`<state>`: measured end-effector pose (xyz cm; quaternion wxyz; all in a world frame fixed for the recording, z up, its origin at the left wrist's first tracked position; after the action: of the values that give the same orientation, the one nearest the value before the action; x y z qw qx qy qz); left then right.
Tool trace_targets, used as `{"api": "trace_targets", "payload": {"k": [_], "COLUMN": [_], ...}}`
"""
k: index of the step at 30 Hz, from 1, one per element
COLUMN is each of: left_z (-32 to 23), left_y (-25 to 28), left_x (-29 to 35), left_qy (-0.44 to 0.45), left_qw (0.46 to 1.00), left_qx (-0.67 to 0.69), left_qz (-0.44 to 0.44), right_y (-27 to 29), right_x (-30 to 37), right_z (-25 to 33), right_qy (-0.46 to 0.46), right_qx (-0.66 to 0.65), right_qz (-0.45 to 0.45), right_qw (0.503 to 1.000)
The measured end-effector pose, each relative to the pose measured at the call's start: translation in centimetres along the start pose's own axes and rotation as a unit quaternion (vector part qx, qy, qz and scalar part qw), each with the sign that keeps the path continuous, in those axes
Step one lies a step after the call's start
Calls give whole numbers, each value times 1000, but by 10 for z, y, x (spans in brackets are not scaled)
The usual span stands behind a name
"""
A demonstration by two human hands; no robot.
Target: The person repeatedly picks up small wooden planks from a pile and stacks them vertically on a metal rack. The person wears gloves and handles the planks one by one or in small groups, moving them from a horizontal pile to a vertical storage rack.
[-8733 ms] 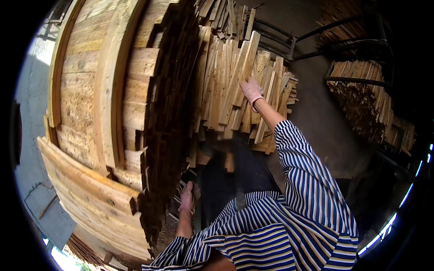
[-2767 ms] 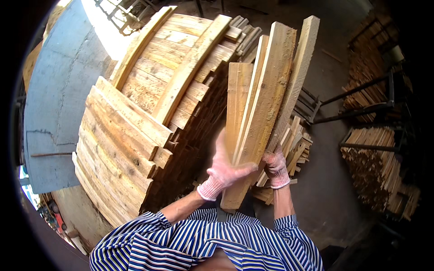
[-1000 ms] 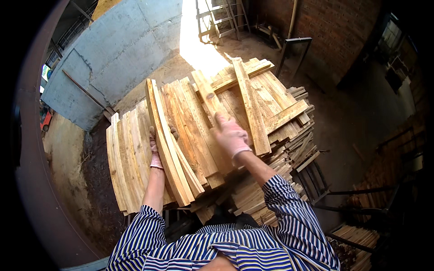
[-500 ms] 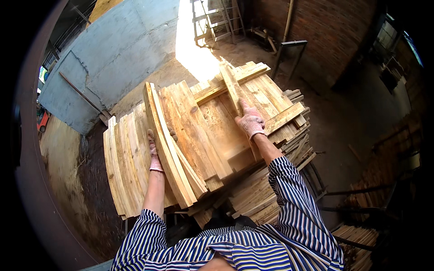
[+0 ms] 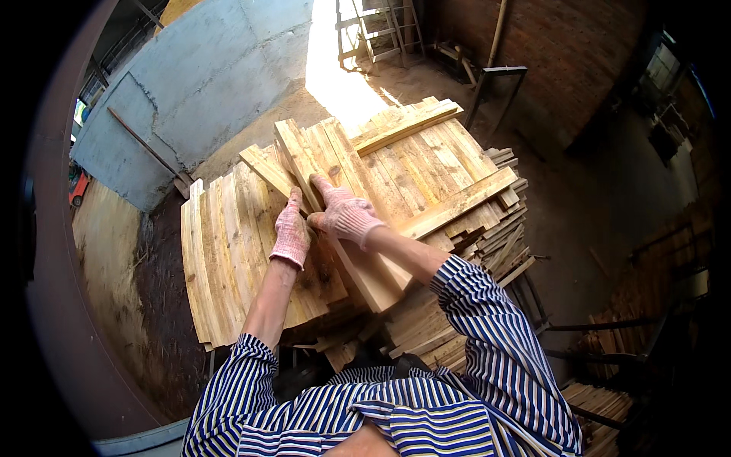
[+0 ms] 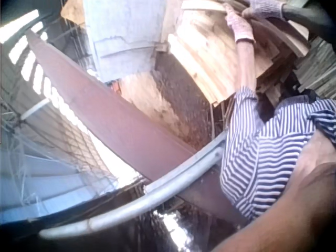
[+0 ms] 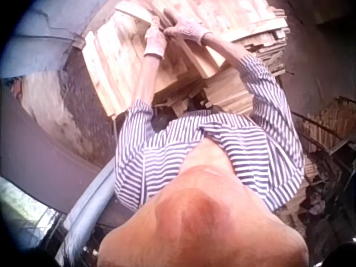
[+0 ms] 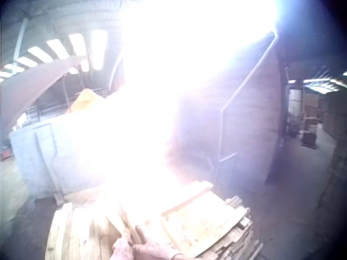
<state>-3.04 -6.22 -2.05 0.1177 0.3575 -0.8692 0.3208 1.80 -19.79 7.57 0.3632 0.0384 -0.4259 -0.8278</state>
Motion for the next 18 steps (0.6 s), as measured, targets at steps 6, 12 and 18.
{"api": "trace_targets", "payload": {"k": [6,12,18], "left_z": [4,14,23], "left_y": [19,29,21], "left_x": [-35,-30,-41], "left_qy": [-10,25,37], "left_qw": [997,996,996], "left_qx": [-55,-79,-79], "left_qz": [44,31,31], "right_y": [40,66,29], "right_x": [-8,-49,-66], "right_z": [-48,-147,-137], "right_qy": [87,-61,29], "right_qx": [-98,-26,72], "right_qz": [-95,-112,-93], "right_qw": [987,992,993]}}
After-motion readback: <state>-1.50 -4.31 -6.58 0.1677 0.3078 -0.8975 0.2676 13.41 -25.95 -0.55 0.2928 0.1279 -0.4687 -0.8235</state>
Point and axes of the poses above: each hand's wrist, its own x-axis away from the middle knuckle, its own y-axis out of the back of the hand, z = x × y, the point moved 8 cm from there along -x, towards the middle knuckle, and after that the axes turned 2 degrees about x, right-handed, at the moved point
